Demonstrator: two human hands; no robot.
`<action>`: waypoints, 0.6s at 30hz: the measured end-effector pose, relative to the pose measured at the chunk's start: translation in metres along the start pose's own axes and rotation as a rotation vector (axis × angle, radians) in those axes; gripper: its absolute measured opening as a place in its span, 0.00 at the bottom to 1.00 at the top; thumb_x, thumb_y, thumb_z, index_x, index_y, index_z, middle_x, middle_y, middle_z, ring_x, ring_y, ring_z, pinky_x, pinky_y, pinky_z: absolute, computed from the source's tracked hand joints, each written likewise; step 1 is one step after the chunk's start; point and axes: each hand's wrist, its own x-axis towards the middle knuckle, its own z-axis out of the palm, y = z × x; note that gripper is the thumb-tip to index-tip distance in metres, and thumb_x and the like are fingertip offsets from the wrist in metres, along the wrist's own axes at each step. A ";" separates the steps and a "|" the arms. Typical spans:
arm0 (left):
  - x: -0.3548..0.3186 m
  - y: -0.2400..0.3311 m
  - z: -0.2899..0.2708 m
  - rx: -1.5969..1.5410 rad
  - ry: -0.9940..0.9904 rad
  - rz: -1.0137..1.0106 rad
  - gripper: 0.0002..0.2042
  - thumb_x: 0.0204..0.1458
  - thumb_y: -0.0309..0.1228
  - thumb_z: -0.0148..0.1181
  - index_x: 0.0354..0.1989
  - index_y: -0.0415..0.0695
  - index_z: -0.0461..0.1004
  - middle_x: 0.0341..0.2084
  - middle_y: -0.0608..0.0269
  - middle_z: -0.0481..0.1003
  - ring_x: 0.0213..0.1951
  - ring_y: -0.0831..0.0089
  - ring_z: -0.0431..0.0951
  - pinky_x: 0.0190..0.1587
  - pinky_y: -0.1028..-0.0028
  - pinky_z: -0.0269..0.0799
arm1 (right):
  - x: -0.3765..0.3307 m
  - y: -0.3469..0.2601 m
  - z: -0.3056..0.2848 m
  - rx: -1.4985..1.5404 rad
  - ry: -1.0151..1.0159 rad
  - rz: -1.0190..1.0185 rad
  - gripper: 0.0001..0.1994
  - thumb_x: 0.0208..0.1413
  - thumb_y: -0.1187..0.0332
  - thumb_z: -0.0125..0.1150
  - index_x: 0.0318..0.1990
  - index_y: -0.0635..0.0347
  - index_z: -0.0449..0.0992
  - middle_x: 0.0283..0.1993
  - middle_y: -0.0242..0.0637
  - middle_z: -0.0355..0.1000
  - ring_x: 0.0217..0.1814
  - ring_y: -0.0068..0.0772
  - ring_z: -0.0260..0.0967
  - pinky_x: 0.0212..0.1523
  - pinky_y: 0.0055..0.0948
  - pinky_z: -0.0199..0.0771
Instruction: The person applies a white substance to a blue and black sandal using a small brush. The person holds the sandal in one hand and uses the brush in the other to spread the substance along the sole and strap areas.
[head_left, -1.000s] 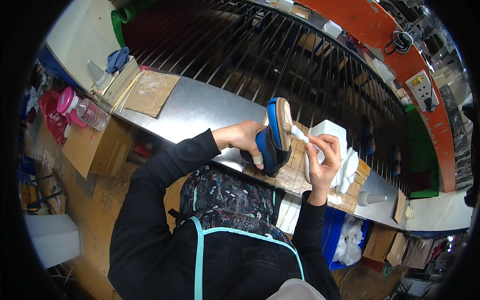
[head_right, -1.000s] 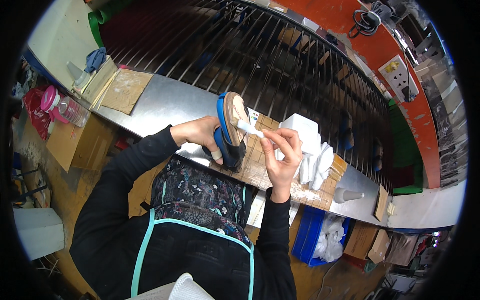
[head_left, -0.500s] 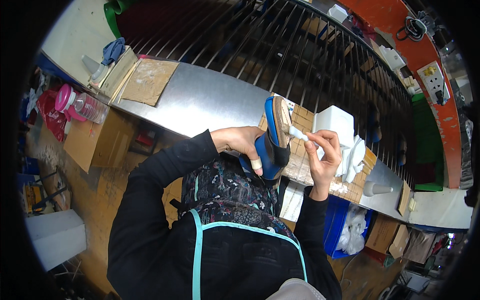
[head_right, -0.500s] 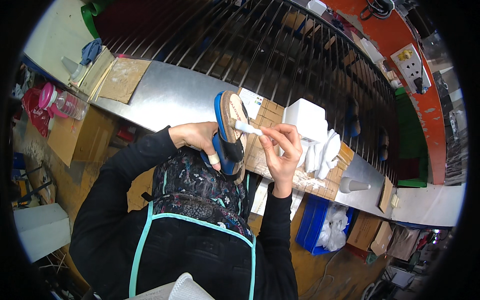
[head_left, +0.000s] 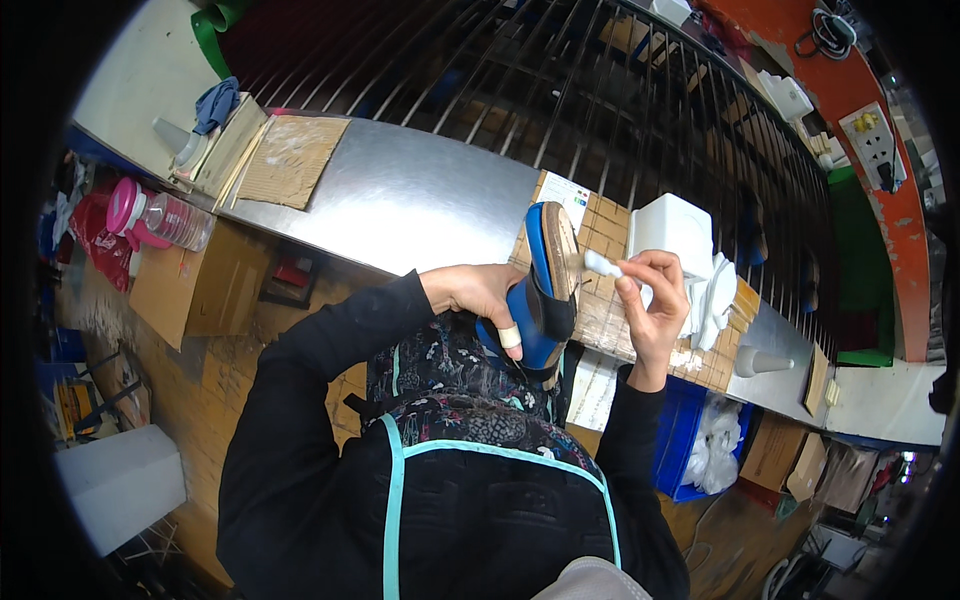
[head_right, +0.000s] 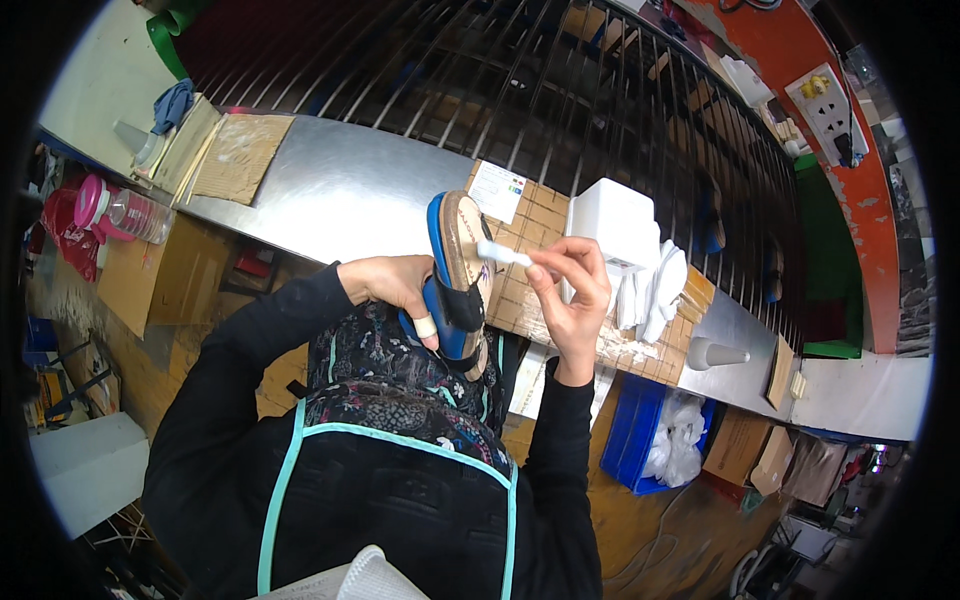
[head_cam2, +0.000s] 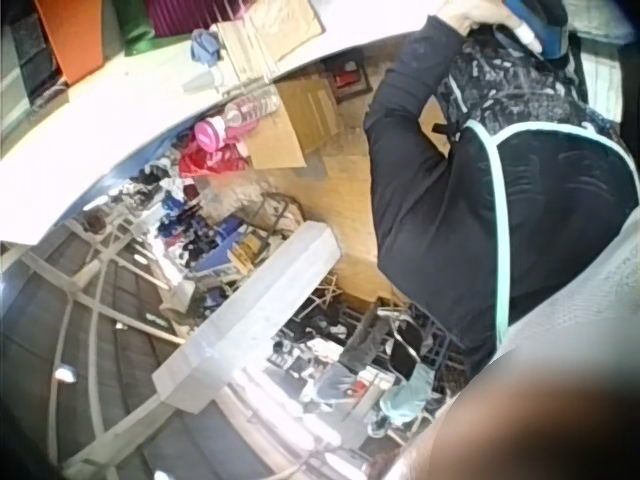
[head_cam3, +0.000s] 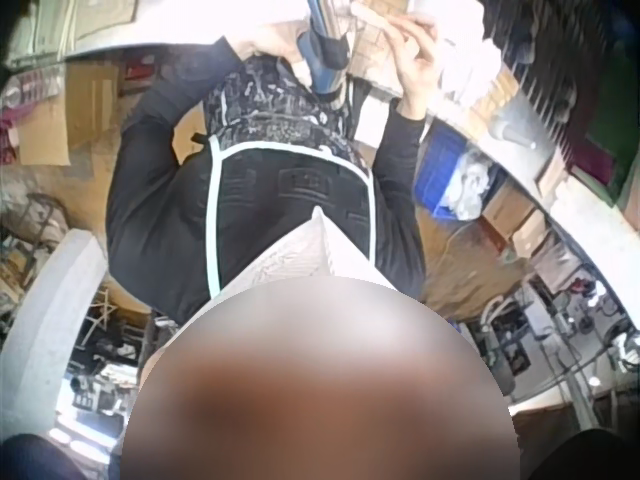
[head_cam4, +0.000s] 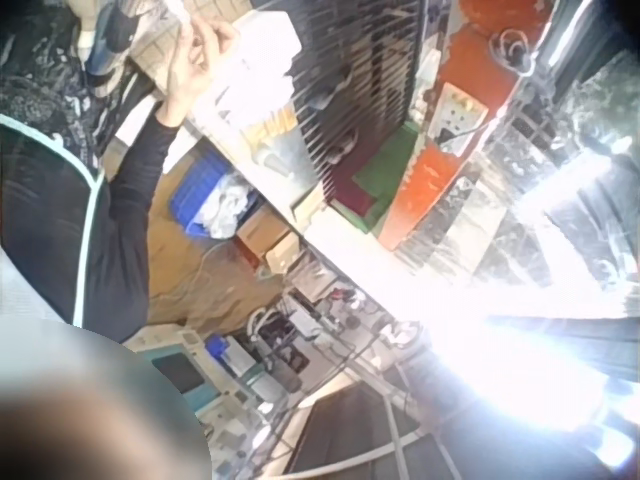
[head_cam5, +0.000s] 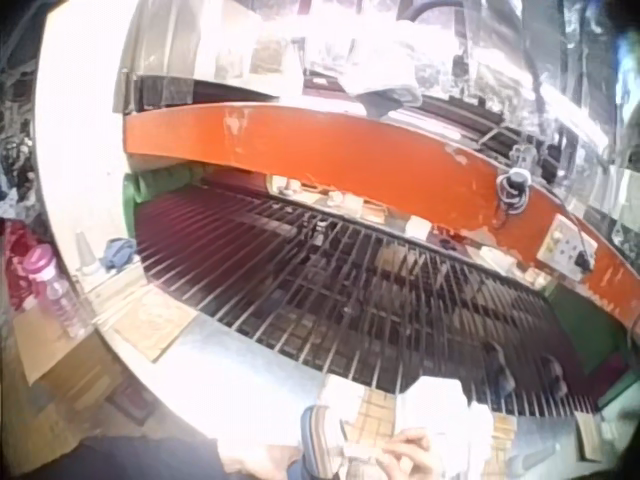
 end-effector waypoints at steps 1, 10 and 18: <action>0.000 -0.001 0.001 -0.003 -0.006 -0.007 0.35 0.25 0.22 0.80 0.50 0.32 0.74 0.44 0.48 0.79 0.47 0.62 0.79 0.53 0.71 0.74 | 0.001 -0.001 0.001 -0.021 0.013 0.011 0.08 0.50 0.76 0.69 0.39 0.64 0.83 0.39 0.34 0.69 0.36 0.23 0.66 0.32 0.21 0.68; 0.008 -0.012 0.003 0.022 -0.014 -0.013 0.35 0.23 0.26 0.80 0.48 0.34 0.75 0.44 0.48 0.79 0.46 0.59 0.80 0.55 0.70 0.72 | 0.007 -0.004 0.002 -0.045 -0.019 0.053 0.07 0.51 0.75 0.69 0.39 0.63 0.83 0.39 0.32 0.69 0.37 0.21 0.67 0.31 0.19 0.67; 0.012 -0.019 0.002 0.002 -0.040 -0.034 0.40 0.23 0.24 0.81 0.53 0.31 0.70 0.47 0.47 0.77 0.52 0.58 0.76 0.56 0.69 0.71 | -0.002 -0.003 -0.005 -0.044 -0.077 0.061 0.07 0.50 0.74 0.69 0.38 0.63 0.83 0.40 0.35 0.69 0.39 0.25 0.68 0.34 0.21 0.69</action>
